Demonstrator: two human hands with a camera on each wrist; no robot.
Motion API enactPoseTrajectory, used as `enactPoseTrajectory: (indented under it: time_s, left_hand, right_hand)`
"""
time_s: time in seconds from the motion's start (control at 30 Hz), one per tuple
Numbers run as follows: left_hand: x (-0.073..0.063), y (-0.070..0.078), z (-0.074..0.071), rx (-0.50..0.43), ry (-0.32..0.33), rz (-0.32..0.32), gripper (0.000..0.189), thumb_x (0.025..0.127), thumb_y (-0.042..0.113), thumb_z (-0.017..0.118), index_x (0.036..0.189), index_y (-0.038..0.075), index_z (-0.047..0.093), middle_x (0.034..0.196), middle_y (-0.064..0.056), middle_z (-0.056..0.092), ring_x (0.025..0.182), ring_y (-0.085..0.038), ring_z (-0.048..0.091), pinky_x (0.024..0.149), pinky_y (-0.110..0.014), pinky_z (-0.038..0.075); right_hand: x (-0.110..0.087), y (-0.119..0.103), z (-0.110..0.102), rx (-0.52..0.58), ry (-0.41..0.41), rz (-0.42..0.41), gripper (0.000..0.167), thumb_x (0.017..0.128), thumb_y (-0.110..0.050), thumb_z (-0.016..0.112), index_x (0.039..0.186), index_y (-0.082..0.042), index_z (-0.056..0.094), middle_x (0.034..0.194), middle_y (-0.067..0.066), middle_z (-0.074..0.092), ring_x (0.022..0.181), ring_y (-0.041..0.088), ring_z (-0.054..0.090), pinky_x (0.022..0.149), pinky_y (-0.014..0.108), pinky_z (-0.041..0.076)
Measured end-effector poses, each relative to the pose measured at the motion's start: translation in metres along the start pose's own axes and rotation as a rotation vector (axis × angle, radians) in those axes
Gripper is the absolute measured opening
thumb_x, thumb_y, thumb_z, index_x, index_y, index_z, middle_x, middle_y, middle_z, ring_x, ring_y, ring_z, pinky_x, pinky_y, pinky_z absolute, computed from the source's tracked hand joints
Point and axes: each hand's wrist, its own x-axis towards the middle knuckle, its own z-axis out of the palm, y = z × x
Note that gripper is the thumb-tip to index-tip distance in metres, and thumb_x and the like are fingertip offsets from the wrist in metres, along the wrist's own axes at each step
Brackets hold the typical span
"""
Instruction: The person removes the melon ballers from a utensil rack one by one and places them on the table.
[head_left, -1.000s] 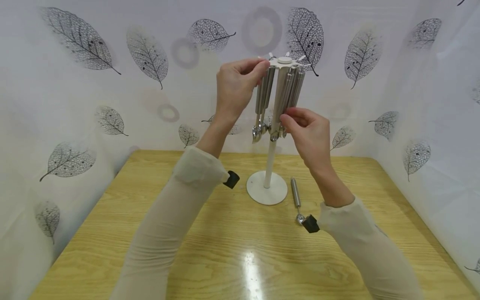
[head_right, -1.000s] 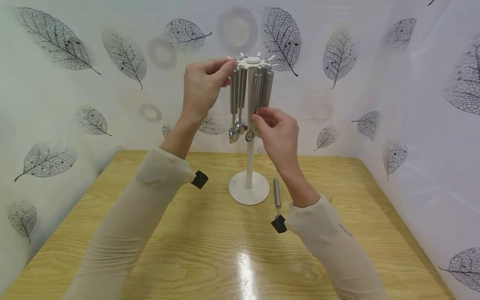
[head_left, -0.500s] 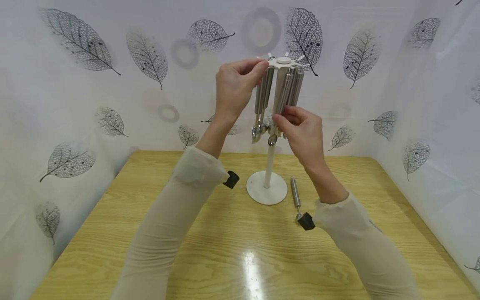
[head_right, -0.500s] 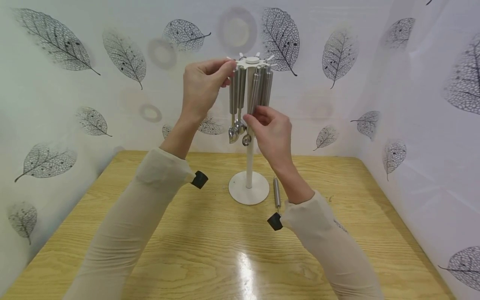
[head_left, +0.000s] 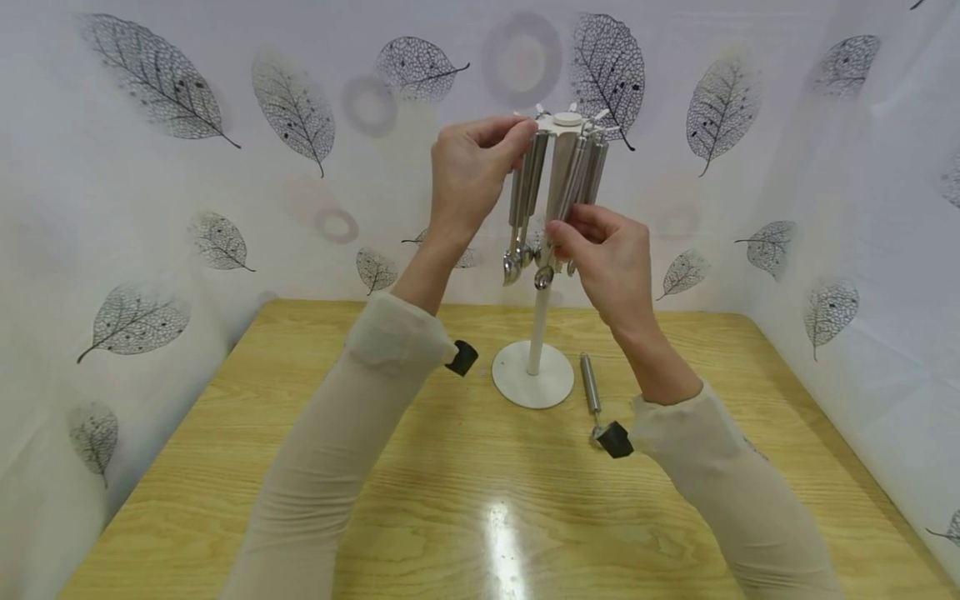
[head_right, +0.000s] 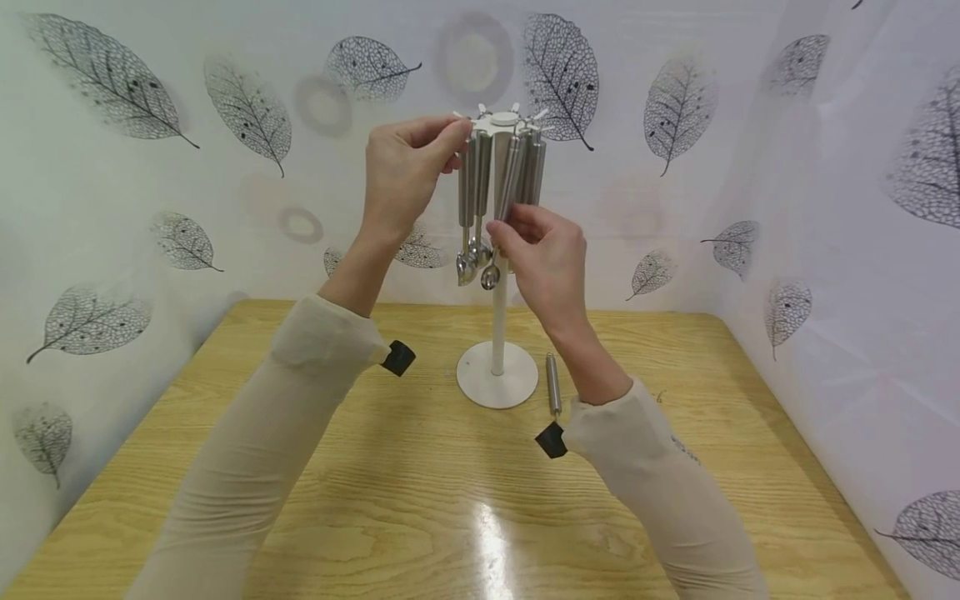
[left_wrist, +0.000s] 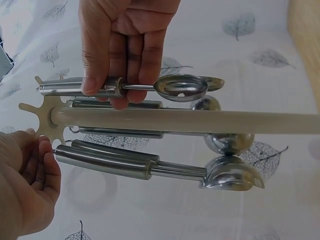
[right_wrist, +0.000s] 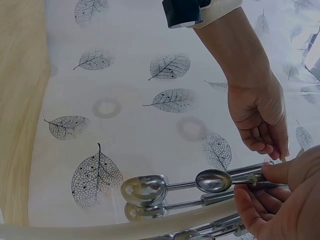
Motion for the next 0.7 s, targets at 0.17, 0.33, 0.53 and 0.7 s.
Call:
enactPoseTrajectory:
  time_s: [0.17,0.33,0.53,0.7]
  left_hand:
    - [0.0,0.001,0.0,-0.008,-0.001,0.003,0.018,0.095,0.015,0.078,0.106,0.002,0.08,0.089,-0.01,0.077,0.071,-0.015,0.066,0.076,-0.024,0.06]
    - [0.001,-0.001,0.0,-0.003,-0.003,0.018,0.019,0.095,0.015,0.078,0.107,0.001,0.08,0.088,-0.009,0.077,0.07,-0.015,0.066,0.075,-0.024,0.059]
    - [0.002,-0.003,0.001,-0.001,-0.015,0.028,0.019,0.096,0.015,0.077,0.109,0.0,0.08,0.086,-0.008,0.076,0.071,-0.016,0.066,0.078,-0.025,0.06]
    - [0.002,-0.002,0.0,-0.008,-0.01,0.018,0.018,0.095,0.015,0.078,0.107,0.001,0.08,0.086,-0.009,0.076,0.069,-0.016,0.065,0.077,-0.024,0.06]
  right_hand:
    - [0.0,0.0,-0.002,-0.007,0.004,-0.011,0.027,0.096,-0.012,0.076,0.116,0.006,0.074,0.099,0.021,0.075,0.074,0.017,0.07,0.071,0.024,0.06]
    - [-0.001,-0.001,-0.005,0.001,0.002,0.001,0.026,0.096,-0.009,0.076,0.116,0.007,0.073,0.097,0.015,0.076,0.073,0.016,0.07,0.072,0.028,0.061]
    - [-0.005,-0.004,-0.011,-0.009,-0.007,0.005,0.027,0.095,-0.01,0.077,0.116,0.007,0.074,0.095,0.011,0.077,0.075,0.019,0.071,0.072,0.028,0.061]
    - [-0.008,-0.003,-0.016,-0.03,-0.016,0.0,0.026,0.095,-0.012,0.077,0.116,0.005,0.075,0.096,0.011,0.077,0.077,0.02,0.071,0.073,0.024,0.061]
